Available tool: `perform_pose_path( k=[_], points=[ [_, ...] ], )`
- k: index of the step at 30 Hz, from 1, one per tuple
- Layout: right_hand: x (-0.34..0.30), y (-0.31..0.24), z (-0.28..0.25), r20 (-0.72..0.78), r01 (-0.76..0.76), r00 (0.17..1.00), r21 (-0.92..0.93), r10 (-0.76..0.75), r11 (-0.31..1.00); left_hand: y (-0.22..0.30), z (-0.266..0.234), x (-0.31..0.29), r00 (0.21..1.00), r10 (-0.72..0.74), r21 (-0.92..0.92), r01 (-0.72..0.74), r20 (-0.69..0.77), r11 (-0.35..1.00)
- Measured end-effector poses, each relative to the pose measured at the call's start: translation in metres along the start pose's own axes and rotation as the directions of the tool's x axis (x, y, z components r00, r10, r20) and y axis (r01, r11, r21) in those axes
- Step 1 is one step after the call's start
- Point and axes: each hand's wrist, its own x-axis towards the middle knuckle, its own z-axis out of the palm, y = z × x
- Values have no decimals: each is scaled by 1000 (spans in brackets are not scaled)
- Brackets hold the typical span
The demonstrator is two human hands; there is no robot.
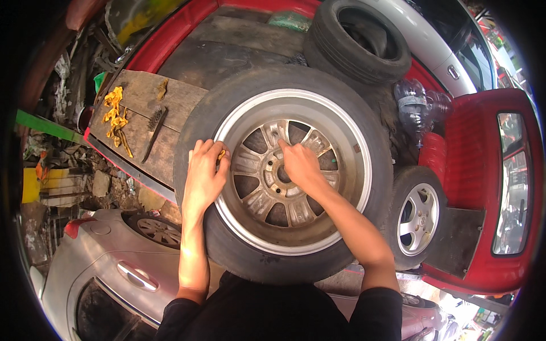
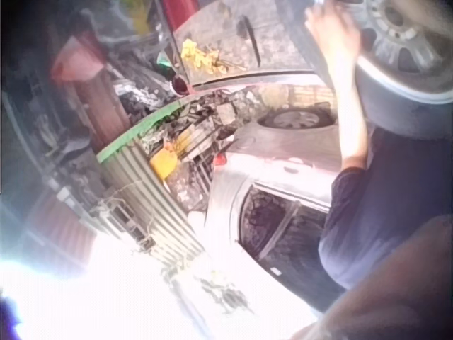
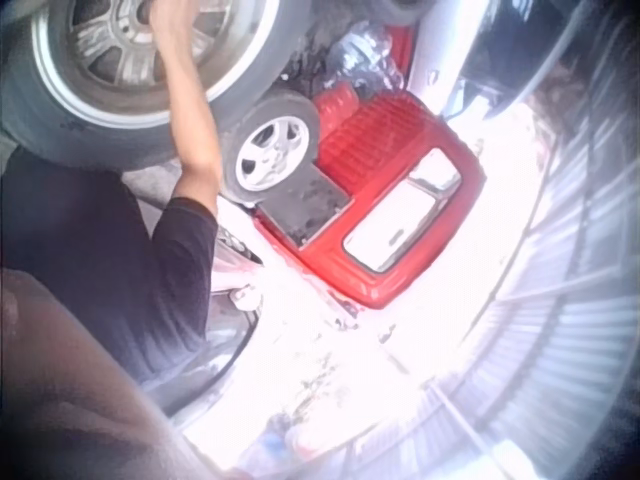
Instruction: The person scrubs a car wheel rim with a wire brush and wipes it with a yellow cloth. They repeatedly scrub and wipe the same wheel, focusing on the spokes and rim edges.
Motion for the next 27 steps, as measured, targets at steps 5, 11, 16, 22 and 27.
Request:
perform_pose_path(
  k=[5,11,16,22,27],
  points=[
    [-1,-13,-7,142,-72,987,-26,75,997,0,0,0,999,-32,7,32,31,999],
    [13,-8,8,57,-97,994,50,95,994,-3,1,-1,1000,-10,5,10,10,1000],
    [17,-1,8,81,-154,986,137,143,979,-3,0,1,1000,-19,-20,19,-14,1000],
    [2,-25,-59,-20,-162,986,181,168,970,-5,-14,-6,992,30,-115,-44,-126,992],
    [11,-86,-85,-152,-58,981,356,119,933,-40,-47,-27,946,-77,-202,13,-316,979]
  ],
)
